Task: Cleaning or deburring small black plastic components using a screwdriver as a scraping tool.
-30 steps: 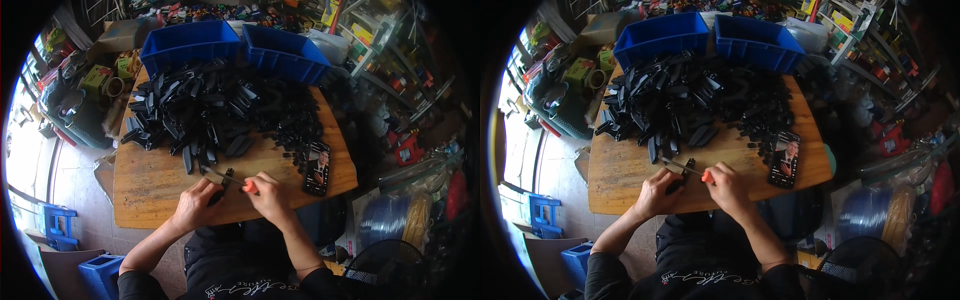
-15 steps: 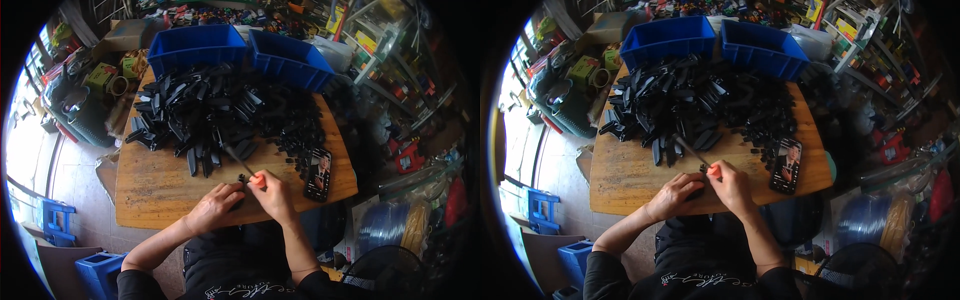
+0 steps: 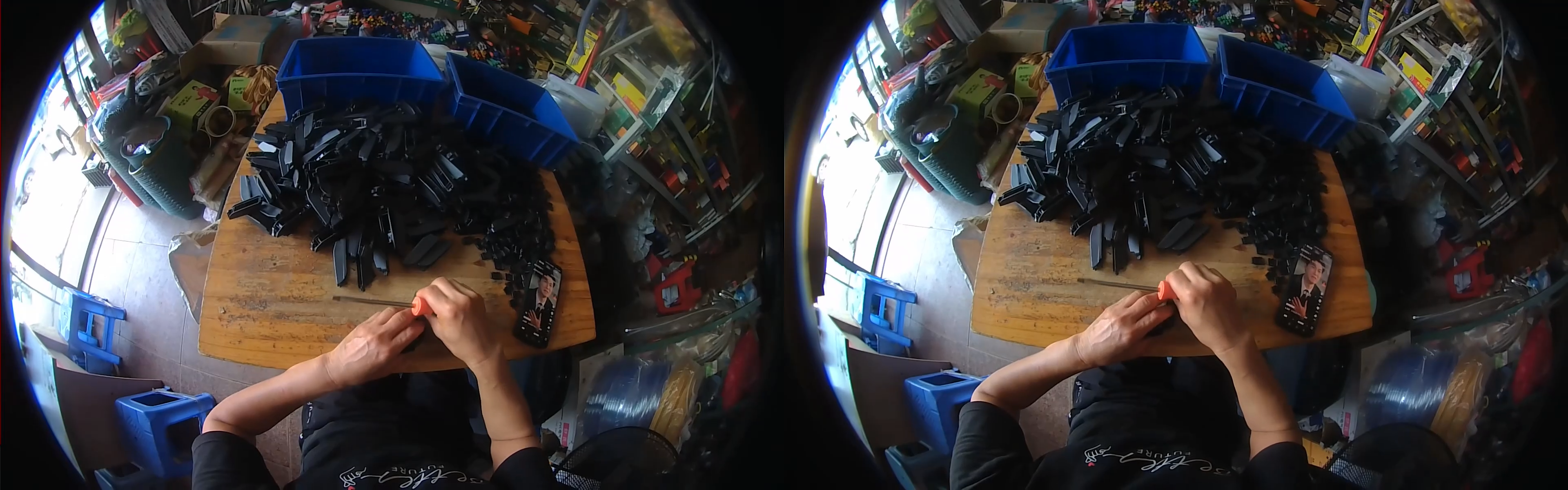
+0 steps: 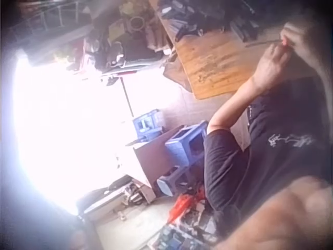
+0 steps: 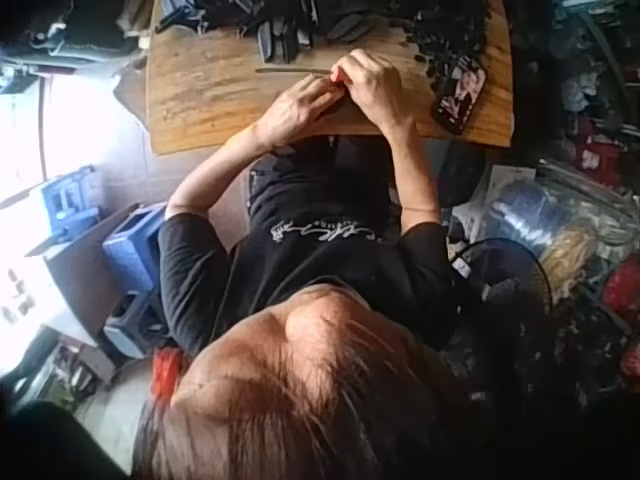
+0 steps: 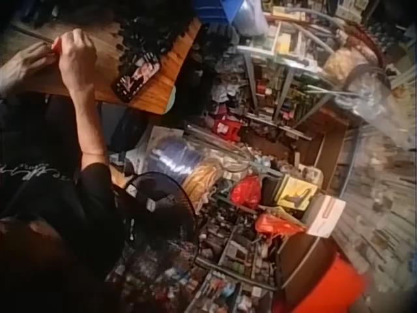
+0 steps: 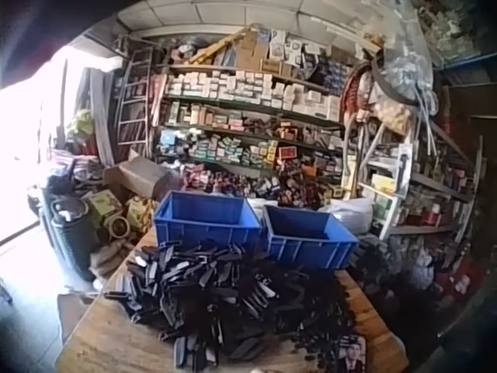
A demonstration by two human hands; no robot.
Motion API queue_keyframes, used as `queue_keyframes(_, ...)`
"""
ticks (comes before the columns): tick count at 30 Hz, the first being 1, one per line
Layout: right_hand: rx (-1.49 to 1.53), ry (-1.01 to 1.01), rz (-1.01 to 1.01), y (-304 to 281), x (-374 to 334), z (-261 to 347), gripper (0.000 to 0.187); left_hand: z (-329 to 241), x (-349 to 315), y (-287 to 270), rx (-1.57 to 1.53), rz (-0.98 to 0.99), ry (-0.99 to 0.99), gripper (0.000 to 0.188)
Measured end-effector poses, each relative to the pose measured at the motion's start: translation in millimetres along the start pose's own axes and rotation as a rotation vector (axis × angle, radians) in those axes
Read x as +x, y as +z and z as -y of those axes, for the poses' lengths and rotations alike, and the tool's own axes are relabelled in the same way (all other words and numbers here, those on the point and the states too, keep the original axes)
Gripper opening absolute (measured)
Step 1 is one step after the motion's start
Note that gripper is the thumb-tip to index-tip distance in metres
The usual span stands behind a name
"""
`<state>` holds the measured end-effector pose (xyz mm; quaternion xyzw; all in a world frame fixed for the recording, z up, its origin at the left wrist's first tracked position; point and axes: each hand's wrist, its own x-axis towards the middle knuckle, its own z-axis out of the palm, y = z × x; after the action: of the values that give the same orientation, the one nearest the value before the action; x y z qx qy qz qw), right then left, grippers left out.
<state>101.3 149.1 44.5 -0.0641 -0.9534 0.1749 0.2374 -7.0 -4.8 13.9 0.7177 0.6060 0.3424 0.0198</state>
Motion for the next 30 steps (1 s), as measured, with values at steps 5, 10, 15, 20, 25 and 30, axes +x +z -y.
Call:
queue_keyframes(5, -0.06, -0.04, 0.09, -7, 5, 2, 0.01, 1, -2, 0, 0.048, 0.0, 0.052, 0.046)
queue_keyframes(10, 0.301, 0.148, -0.034, -24, 21, -7, 0.019, 4, -5, 3, 0.031, 0.004, 0.035, 0.047)
queue_keyframes(15, 1.247, 0.167, -0.532, 8, 39, 2, 0.027, 2, -2, 3, 0.038, 0.005, 0.045, 0.049)
queue_keyframes(20, 1.018, 0.299, -0.373, 28, 39, -14, 0.022, 2, -4, -2, 0.033, 0.026, 0.025, 0.049)
queue_keyframes(25, 0.467, 0.464, -0.406, -9, 35, -50, 0.015, -3, 12, -9, 0.089, 0.064, 0.093, 0.045)
queue_keyframes(30, 0.231, 0.274, -0.181, 25, 33, -58, 0.034, 9, 36, -8, 0.179, 0.313, 0.199, 0.041)
